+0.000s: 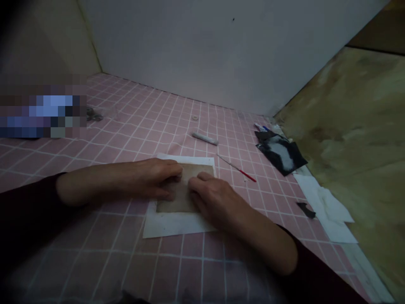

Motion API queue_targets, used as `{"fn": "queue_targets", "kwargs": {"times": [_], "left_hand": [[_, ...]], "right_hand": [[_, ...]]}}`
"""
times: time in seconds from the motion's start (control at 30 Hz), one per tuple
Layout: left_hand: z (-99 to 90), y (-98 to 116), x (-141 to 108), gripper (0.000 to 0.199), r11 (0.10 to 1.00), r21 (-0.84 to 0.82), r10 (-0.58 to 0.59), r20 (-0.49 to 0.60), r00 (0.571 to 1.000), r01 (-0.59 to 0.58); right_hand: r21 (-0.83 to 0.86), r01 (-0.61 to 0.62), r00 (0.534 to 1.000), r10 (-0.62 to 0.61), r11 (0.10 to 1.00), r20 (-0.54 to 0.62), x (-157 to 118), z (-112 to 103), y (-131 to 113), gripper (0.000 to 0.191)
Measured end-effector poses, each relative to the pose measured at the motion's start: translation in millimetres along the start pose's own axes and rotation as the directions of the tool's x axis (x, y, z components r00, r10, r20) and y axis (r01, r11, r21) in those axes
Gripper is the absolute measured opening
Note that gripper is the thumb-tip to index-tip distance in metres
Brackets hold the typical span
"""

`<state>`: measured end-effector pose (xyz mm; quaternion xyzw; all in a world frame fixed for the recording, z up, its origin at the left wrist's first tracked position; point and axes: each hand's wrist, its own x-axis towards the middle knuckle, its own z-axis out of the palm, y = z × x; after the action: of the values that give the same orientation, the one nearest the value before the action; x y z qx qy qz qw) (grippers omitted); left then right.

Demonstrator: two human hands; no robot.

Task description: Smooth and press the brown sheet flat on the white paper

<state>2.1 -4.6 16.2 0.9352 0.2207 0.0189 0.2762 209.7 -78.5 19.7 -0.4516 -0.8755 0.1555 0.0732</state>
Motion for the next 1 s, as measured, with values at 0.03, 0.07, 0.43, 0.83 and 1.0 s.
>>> {"fn": "queue_targets", "kwargs": {"times": [0.03, 0.07, 0.43, 0.83, 1.0], "left_hand": [[0.5, 0, 0, 0.019, 1.0, 0.001, 0.008, -0.008, 1.0, -0.008], [0.8, 0, 0, 0.019, 1.0, 0.003, 0.01, -0.013, 1.0, -0.01], [-0.5, 1, 3, 0.019, 0.999, 0.039, -0.033, 0.008, 0.999, 0.032], [0.7, -1, 2, 0.02, 0.999, 0.047, -0.027, 0.006, 1.0, 0.026], [1.5, 0, 3, 0.023, 0.998, 0.044, -0.038, 0.002, 0.999, 0.038]], "right_hand": [[0.038, 0.023, 1.0, -0.023, 0.999, -0.007, 1, 4, -3, 0.008], [0.063, 0.047, 0.999, -0.046, 0.997, -0.015, 2, 7, -6, 0.008], [0.051, 0.013, 0.998, -0.01, 0.999, -0.067, -6, 10, -6, 0.008], [0.007, 0.009, 0.997, -0.009, 1.0, -0.077, -9, 14, -9, 0.011], [0.061, 0.009, 0.994, -0.003, 0.998, -0.108, -12, 14, 0, 0.008]]}}
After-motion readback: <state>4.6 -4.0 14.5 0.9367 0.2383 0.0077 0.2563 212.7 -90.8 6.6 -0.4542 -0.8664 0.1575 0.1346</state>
